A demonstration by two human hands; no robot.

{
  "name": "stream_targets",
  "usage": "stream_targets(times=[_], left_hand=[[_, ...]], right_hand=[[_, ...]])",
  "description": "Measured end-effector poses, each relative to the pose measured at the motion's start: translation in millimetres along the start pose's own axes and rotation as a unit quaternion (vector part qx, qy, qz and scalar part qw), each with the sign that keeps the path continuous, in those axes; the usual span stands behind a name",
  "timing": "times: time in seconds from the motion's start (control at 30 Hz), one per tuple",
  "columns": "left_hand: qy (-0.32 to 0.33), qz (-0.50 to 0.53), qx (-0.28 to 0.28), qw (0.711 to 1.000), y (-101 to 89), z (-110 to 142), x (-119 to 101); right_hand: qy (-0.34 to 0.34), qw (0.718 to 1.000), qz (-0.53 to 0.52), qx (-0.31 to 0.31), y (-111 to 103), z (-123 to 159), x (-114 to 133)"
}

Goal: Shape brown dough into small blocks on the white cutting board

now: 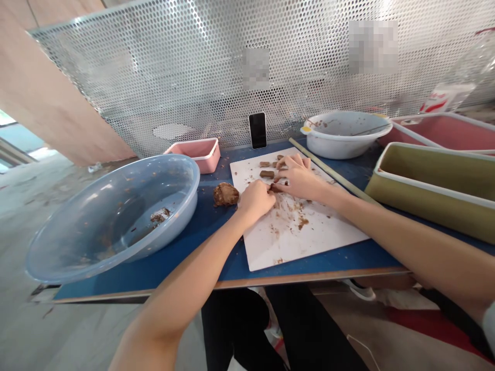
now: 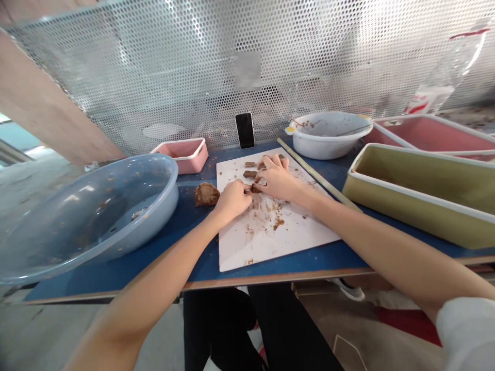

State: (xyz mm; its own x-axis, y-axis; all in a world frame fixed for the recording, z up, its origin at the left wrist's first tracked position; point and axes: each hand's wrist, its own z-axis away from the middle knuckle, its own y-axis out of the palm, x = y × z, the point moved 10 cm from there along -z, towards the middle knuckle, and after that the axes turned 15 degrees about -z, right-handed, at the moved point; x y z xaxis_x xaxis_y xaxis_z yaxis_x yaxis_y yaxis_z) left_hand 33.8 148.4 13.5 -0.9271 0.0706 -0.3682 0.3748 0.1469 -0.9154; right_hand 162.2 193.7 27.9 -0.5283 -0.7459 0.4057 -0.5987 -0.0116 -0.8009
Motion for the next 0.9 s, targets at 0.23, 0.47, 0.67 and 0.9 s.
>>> stream_targets(times=[0.23,0.47,0.67,0.9], left_hand=[[0.003,-0.021,0.002,1.0,0.0,1,-2],[-0.003,-0.001,0.0,1.0,-0.8,1,-2],[0.0,0.002,-0.01,1.0,0.5,1,-1],[0.009,-0.011,-0.011,1.0,2.6,1,0]], right_hand=[[0.027,0.999,0.03,0.01,11,-2,-6],[0.021,1.0,-0.003,-0.018,10,-1,-6],[0.024,0.999,-0.006,-0.037,10,-1,-6],[0.02,0.998,0.006,-0.067,-1,-2,-6]])
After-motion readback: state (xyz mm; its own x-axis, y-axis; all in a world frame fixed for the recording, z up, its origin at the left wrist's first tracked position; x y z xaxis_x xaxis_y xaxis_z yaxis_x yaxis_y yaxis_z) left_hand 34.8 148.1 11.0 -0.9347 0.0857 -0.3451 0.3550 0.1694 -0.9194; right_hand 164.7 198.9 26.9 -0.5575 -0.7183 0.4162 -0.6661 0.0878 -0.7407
